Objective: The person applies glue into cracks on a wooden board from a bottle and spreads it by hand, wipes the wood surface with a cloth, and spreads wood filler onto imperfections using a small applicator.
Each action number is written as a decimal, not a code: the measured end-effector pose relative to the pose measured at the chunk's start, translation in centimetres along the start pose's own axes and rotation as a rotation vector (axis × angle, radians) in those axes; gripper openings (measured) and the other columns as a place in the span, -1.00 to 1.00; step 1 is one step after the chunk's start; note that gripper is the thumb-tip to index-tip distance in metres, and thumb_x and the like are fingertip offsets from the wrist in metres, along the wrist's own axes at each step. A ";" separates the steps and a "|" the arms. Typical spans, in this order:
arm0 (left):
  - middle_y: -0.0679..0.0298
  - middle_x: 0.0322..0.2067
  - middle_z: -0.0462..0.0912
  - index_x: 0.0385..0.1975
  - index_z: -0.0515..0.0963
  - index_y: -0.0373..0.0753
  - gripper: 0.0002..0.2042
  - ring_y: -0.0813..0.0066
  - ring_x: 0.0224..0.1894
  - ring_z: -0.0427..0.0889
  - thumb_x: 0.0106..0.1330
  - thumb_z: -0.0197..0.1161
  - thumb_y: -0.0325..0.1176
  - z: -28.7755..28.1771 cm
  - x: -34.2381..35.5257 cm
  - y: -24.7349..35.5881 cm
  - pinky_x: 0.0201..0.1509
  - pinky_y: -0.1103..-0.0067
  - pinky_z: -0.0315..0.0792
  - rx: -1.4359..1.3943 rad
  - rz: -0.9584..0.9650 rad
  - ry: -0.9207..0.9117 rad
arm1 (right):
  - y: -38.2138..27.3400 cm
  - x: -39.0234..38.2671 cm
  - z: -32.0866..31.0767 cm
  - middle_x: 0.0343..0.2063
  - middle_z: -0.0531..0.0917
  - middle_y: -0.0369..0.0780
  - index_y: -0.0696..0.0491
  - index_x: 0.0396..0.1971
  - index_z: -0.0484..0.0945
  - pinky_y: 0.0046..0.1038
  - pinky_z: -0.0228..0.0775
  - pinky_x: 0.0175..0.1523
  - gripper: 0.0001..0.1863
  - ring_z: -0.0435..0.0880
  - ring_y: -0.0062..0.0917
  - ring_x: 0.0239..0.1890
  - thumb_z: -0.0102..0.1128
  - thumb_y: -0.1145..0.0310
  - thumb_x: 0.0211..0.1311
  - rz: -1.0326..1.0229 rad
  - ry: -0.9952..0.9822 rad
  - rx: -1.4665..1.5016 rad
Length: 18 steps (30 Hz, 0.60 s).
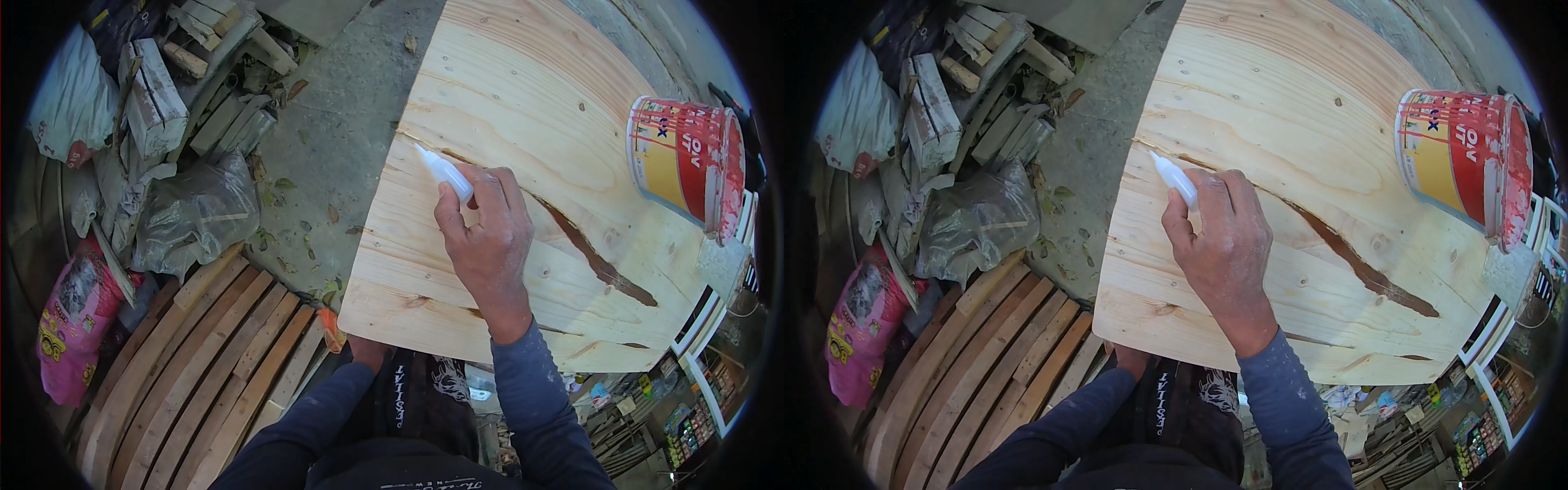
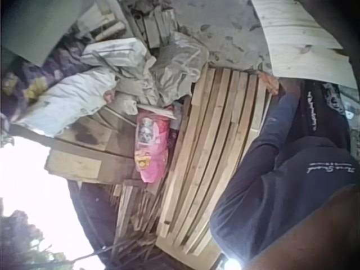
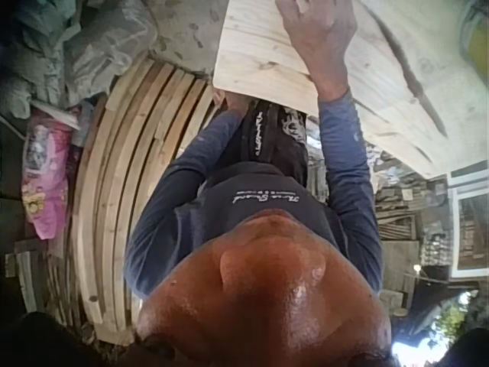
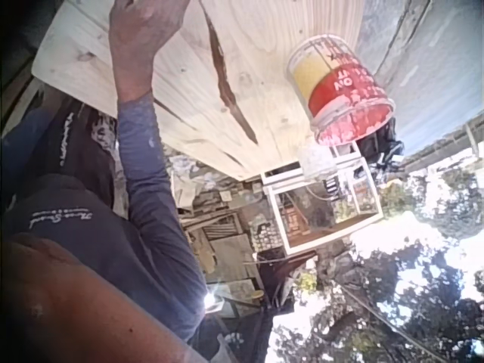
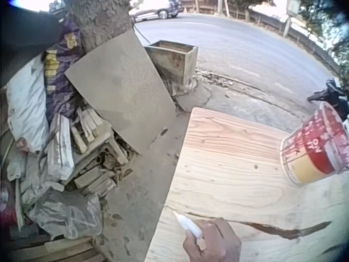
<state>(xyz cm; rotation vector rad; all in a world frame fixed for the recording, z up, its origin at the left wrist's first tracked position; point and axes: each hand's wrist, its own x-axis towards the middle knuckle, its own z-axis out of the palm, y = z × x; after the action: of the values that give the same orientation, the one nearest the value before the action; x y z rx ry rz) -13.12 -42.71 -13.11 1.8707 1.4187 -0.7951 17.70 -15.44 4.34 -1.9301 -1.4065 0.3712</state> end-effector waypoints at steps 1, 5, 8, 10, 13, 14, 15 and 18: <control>0.28 0.40 0.44 0.37 0.44 0.00 -0.41 0.22 0.46 0.32 0.37 0.16 0.05 1.4 0.2 -0.4 0.45 0.12 0.19 -0.005 0.002 -0.001 | 0.0 0.1 0.1 -0.37 0.59 -0.15 0.17 -0.16 0.67 -0.35 0.51 -0.33 -0.76 0.62 -0.36 -0.40 0.41 0.51 0.15 -0.011 0.016 -0.010; 0.26 0.39 0.45 0.37 0.44 -0.02 -0.42 0.19 0.46 0.33 0.39 0.14 0.07 1.8 -0.1 -0.4 0.44 0.12 0.21 -0.117 -0.042 0.026 | 0.1 0.4 0.6 -0.38 0.60 -0.17 0.17 -0.15 0.68 -0.41 0.48 -0.36 -0.76 0.60 -0.45 -0.46 0.42 0.53 0.16 -0.035 0.031 -0.018; 0.27 0.38 0.47 0.36 0.45 -0.04 -0.46 0.23 0.44 0.36 0.44 0.10 0.02 3.5 0.3 -1.6 0.44 0.18 0.23 -0.290 -0.056 0.058 | -0.7 1.1 1.0 -0.37 0.60 -0.17 0.17 -0.15 0.68 -0.40 0.48 -0.37 -0.76 0.60 -0.43 -0.46 0.42 0.53 0.16 -0.049 0.013 0.001; 0.27 0.37 0.49 0.36 0.45 -0.06 -0.48 0.24 0.43 0.38 0.46 0.08 0.00 5.7 0.5 -2.5 0.44 0.22 0.25 -0.628 -0.098 0.112 | -0.9 1.1 1.6 -0.38 0.60 -0.17 0.17 -0.15 0.68 -0.40 0.48 -0.37 -0.76 0.61 -0.42 -0.46 0.42 0.53 0.16 -0.058 0.021 -0.003; 0.26 0.34 0.53 0.33 0.47 -0.10 -0.51 0.26 0.40 0.42 0.49 0.06 -0.04 3.6 0.5 -1.8 0.44 0.28 0.25 -0.240 -0.080 0.036 | -0.4 0.8 1.4 -0.38 0.60 -0.17 0.18 -0.14 0.68 -0.40 0.48 -0.37 -0.76 0.60 -0.42 -0.47 0.41 0.53 0.17 -0.056 0.041 -0.014; 0.26 0.33 0.53 0.32 0.47 -0.11 -0.51 0.26 0.40 0.42 0.48 0.07 -0.04 3.4 0.5 -1.8 0.44 0.29 0.24 -0.343 -0.095 0.046 | -0.4 0.8 1.3 -0.39 0.60 -0.16 0.18 -0.14 0.67 -0.40 0.47 -0.38 -0.76 0.60 -0.42 -0.47 0.41 0.54 0.17 -0.053 0.046 -0.017; 0.25 0.32 0.54 0.31 0.48 -0.12 -0.51 0.26 0.40 0.42 0.48 0.08 -0.03 3.3 0.4 -1.8 0.44 0.30 0.24 -0.445 -0.110 0.056 | -0.5 0.8 1.1 -0.39 0.60 -0.16 0.18 -0.14 0.67 -0.40 0.47 -0.38 -0.76 0.60 -0.42 -0.47 0.41 0.54 0.17 -0.053 0.047 -0.017; 0.27 0.33 0.53 0.32 0.48 -0.11 -0.50 0.23 0.41 0.40 0.47 0.09 -0.02 2.3 -0.1 -1.8 0.45 0.22 0.20 -0.248 -0.038 0.064 | -0.3 0.4 0.7 -0.39 0.60 -0.16 0.18 -0.14 0.67 -0.40 0.46 -0.38 -0.76 0.58 -0.43 -0.48 0.39 0.55 0.17 -0.028 0.047 -0.006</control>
<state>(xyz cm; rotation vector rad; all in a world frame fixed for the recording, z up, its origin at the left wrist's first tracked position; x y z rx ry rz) -15.12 -44.25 -14.67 1.6963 1.5214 -0.5528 17.23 -14.81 4.14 -1.9100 -1.4037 0.3066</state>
